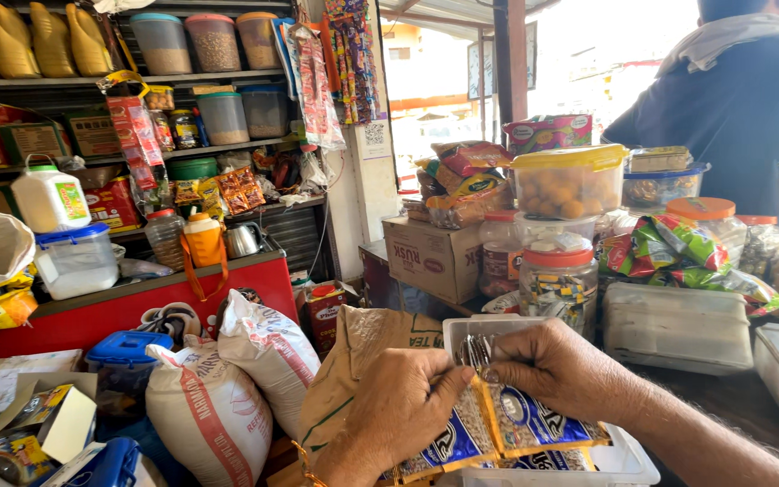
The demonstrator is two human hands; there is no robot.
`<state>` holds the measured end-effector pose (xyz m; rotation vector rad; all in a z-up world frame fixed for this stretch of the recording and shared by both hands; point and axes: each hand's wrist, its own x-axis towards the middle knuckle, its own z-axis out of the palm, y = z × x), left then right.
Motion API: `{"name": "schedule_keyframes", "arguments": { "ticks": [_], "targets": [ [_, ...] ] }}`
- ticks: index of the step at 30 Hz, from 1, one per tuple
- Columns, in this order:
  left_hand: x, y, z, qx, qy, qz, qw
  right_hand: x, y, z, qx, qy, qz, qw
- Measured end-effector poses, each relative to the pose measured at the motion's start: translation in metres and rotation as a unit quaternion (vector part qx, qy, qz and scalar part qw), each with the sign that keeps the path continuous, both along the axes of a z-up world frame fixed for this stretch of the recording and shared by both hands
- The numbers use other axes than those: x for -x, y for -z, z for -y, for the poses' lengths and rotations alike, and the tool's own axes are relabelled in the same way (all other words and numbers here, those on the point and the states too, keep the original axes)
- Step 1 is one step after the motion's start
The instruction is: The person sorts through packets of product by hand, picking them up from a pile and placing them into a plastic bin.
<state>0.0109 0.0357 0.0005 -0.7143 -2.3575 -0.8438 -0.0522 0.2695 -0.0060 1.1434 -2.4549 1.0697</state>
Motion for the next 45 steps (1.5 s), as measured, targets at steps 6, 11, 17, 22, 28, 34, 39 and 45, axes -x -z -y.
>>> {"name": "schedule_keyframes", "arguments": {
  "ticks": [6, 11, 17, 22, 28, 34, 39, 45],
  "targets": [
    [0.017, 0.002, 0.052, -0.138, -0.086, 0.093, 0.982, 0.035, -0.005, -0.061, 0.097, 0.191, 0.050, 0.976],
    [0.012, 0.018, 0.033, -0.124, -0.122, 0.099, 0.980, 0.026, 0.020, -0.036, -0.003, 0.127, -0.017, 0.992],
    [0.000, 0.028, 0.009, -0.136, -0.060, 0.107, 0.983, 0.003, 0.024, -0.016, 0.049, 0.130, -0.040, 0.990],
    [-0.008, 0.033, 0.001, -0.163, -0.031, 0.116, 0.979, 0.001, 0.038, -0.033, 0.150, 0.247, -0.035, 0.957],
    [-0.009, 0.023, -0.007, -0.133, -0.016, 0.047, 0.990, -0.019, 0.028, -0.033, 0.018, 0.279, -0.054, 0.959],
    [0.033, -0.017, -0.032, -0.035, -0.105, 0.013, 0.994, 0.029, 0.015, -0.007, -0.147, 0.254, -0.004, 0.956],
    [0.072, -0.007, -0.053, 0.078, -0.169, 0.023, 0.982, 0.076, 0.029, -0.001, -0.103, 0.344, -0.038, 0.933],
    [0.109, 0.029, -0.065, 0.232, -0.145, 0.042, 0.961, 0.060, 0.031, -0.037, -0.097, 0.268, 0.042, 0.958]
  ]
}}
